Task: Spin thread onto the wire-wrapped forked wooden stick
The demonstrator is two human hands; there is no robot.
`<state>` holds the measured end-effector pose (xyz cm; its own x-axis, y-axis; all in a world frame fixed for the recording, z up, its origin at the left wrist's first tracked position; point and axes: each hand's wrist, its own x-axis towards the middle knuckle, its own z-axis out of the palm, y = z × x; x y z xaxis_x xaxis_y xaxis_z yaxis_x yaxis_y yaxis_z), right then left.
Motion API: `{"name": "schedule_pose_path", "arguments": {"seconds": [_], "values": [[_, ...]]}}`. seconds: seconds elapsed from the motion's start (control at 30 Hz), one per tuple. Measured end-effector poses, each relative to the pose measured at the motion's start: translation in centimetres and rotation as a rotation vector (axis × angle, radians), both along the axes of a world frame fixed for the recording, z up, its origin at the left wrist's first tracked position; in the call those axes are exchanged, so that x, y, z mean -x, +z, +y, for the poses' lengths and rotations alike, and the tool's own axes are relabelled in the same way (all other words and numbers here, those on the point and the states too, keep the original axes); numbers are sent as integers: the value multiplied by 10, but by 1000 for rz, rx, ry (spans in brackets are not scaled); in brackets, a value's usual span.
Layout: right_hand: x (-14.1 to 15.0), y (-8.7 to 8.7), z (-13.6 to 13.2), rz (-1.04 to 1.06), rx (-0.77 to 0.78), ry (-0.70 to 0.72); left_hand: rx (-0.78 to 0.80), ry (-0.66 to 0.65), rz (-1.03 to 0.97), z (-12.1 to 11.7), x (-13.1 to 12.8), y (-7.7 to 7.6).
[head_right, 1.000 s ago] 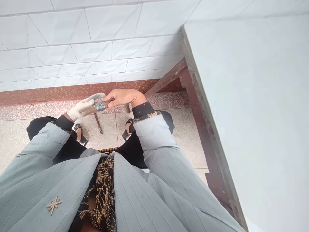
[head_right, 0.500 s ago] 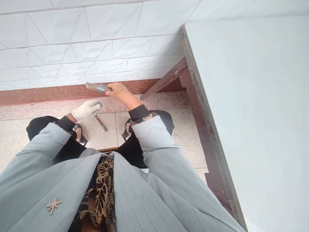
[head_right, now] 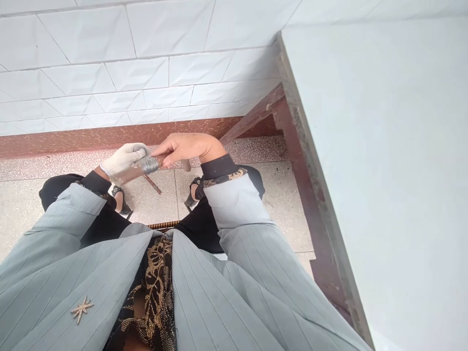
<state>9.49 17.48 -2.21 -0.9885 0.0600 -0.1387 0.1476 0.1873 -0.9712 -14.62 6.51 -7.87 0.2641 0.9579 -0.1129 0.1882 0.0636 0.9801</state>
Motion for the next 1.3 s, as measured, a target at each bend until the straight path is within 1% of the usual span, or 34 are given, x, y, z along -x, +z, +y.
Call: {"name": "schedule_pose_path", "arguments": {"seconds": [0.07, 0.1, 0.17, 0.2, 0.23, 0.27, 0.3, 0.33, 0.37, 0.4, 0.47, 0.5, 0.53, 0.57, 0.6, 0.63, 0.67, 0.7, 0.73, 0.8, 0.87, 0.9, 0.93, 0.97, 1.0, 1.03, 1.07, 1.1, 1.13, 1.17, 1.23, 1.27, 1.3], "values": [[-3, 5, 2, 189, 25, -330, -36, 24, -101, 1, 0, -1], [-3, 5, 4, 241, 12, -484, -50, 18, -122, 0, 0, -1], [-2, 1, 10, 256, -74, -737, -49, -23, -95, -2, 1, 3], [-1, -3, 13, 222, -153, -825, -35, -52, -63, -3, 1, 6], [1, -6, 15, 164, -255, -885, -21, -80, -30, -4, 2, 10], [2, -10, 16, 89, -374, -917, -13, -101, 0, -6, 3, 13], [4, -13, 16, -1, -503, -916, -13, -110, 26, -7, 3, 17], [5, -15, 14, -98, -628, -884, -24, -108, 52, -8, 4, 21], [7, -16, 12, -198, -740, -822, -40, -98, 83, -8, 5, 24], [9, -16, 10, -294, -829, -728, -59, -86, 121, -8, 5, 27], [13, -13, 4, -457, -921, -457, -91, -76, 208, -8, 6, 30], [15, -10, 1, -512, -916, -295, -101, -75, 248, -8, 7, 31], [16, -7, -1, -538, -868, -128, -104, -75, 278, -7, 7, 31], [16, -4, -3, -532, -779, 29, -101, -73, 294, -6, 8, 30], [15, -1, -5, -493, -666, 150, -94, -68, 296, -5, 9, 29], [13, 2, -6, -426, -548, 214, -90, -51, 287, -4, 9, 28], [11, 5, -7, -337, -440, 217, -87, -27, 274, -3, 10, 27], [8, 7, -7, -231, -348, 154, -87, 2, 259, -2, 11, 25], [5, 8, -7, -117, -275, 31, -92, 33, 236, -1, 12, 23], [1, 9, -6, 113, -159, -308, -98, 73, 179, 1, 12, 20], [0, 5, -1, 293, -67, -639, -78, 29, 151, 1, 10, 20], [1, 2, 2, 335, -43, -776, -61, -17, 155, 0, 9, 21], [3, -2, 6, 332, -49, -887, -44, -73, 168, -2, 8, 22], [6, -6, 9, 286, -96, -973, -32, -126, 185, -4, 6, 25], [8, -9, 11, 203, -189, -1028, -30, -165, 196, -5, 5, 27], [10, -12, 12, 92, -320, -1043, -33, -191, 201, -7, 4, 30], [12, -15, 12, -31, -471, -1022, -41, -205, 206, -8, 4, 32], [14, -16, 11, -157, -619, -963, -50, -211, 216, -8, 4, 34], [16, -16, 9, -275, -744, -875, -59, -209, 234, -9, 4, 36], [17, -15, 6, -383, -837, -767, -70, -199, 259, -9, 5, 36], [19, -12, 0, -564, -929, -504, -101, -167, 319, -8, 7, 36], [20, -10, -2, -624, -925, -352, -120, -149, 349, -7, 9, 36], [20, -8, -4, -656, -882, -190, -138, -130, 374, -7, 10, 35]]}}
